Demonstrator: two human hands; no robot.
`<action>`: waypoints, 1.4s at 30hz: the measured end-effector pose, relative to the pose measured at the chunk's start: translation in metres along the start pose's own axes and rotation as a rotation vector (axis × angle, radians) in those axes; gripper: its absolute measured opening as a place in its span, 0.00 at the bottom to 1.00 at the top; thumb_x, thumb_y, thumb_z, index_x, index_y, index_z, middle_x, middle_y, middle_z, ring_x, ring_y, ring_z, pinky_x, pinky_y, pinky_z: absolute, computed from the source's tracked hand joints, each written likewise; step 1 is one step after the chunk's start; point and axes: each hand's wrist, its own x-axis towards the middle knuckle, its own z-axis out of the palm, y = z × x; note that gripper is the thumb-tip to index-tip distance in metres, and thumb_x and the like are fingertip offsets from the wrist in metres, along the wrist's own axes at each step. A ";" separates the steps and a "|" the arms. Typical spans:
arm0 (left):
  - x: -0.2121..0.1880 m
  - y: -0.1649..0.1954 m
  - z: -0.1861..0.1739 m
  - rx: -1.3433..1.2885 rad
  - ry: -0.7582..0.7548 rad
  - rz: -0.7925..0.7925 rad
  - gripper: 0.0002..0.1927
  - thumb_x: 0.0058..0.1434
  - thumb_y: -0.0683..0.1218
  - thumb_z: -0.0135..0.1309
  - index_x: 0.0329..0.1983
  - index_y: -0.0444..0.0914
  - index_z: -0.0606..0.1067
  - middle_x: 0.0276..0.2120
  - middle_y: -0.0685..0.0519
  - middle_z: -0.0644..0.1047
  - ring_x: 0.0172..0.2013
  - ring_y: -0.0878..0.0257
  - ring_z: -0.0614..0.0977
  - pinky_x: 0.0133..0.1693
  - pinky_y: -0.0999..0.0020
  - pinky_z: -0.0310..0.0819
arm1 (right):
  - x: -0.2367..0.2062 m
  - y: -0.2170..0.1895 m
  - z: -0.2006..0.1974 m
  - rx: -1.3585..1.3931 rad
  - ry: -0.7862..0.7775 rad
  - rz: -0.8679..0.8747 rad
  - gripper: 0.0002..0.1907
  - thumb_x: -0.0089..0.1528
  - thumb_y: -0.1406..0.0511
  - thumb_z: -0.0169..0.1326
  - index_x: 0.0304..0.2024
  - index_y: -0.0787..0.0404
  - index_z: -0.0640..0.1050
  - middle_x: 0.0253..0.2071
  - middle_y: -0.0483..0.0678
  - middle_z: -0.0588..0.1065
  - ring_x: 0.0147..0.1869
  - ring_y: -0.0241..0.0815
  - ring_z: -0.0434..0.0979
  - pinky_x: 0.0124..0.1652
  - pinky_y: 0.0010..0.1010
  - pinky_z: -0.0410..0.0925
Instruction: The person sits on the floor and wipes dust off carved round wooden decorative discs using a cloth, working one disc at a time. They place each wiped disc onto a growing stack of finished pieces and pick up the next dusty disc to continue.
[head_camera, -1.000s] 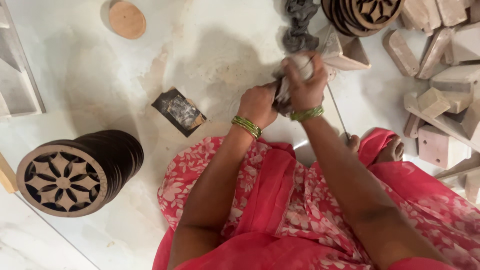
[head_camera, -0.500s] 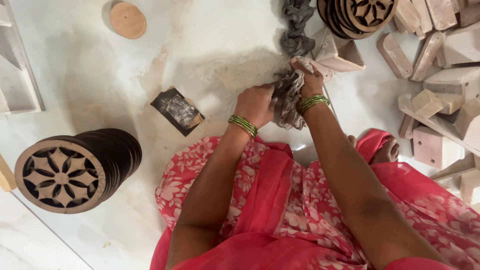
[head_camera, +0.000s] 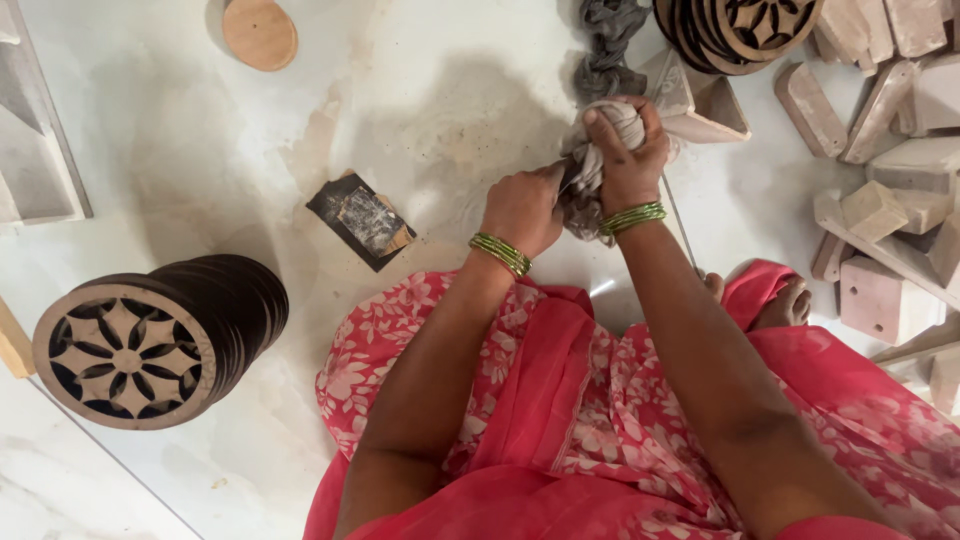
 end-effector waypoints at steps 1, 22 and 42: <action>0.000 -0.001 0.001 0.015 0.000 0.013 0.17 0.54 0.43 0.59 0.48 0.40 0.75 0.38 0.46 0.82 0.36 0.44 0.83 0.38 0.48 0.78 | 0.001 0.000 0.000 0.097 0.025 0.079 0.13 0.63 0.69 0.68 0.45 0.65 0.77 0.41 0.44 0.80 0.43 0.33 0.78 0.45 0.24 0.72; 0.001 0.010 -0.017 -0.009 0.011 -0.044 0.16 0.54 0.43 0.56 0.47 0.45 0.79 0.38 0.51 0.83 0.34 0.47 0.84 0.34 0.49 0.77 | -0.010 -0.021 -0.007 -0.402 -0.059 -0.427 0.12 0.69 0.66 0.64 0.50 0.65 0.76 0.44 0.49 0.79 0.47 0.38 0.80 0.49 0.29 0.73; -0.002 0.007 -0.009 -0.004 0.040 0.034 0.12 0.62 0.49 0.58 0.48 0.44 0.79 0.41 0.52 0.83 0.36 0.49 0.84 0.38 0.53 0.79 | 0.002 -0.002 -0.009 0.326 0.191 0.232 0.14 0.63 0.64 0.67 0.45 0.65 0.79 0.38 0.44 0.79 0.39 0.35 0.78 0.39 0.27 0.73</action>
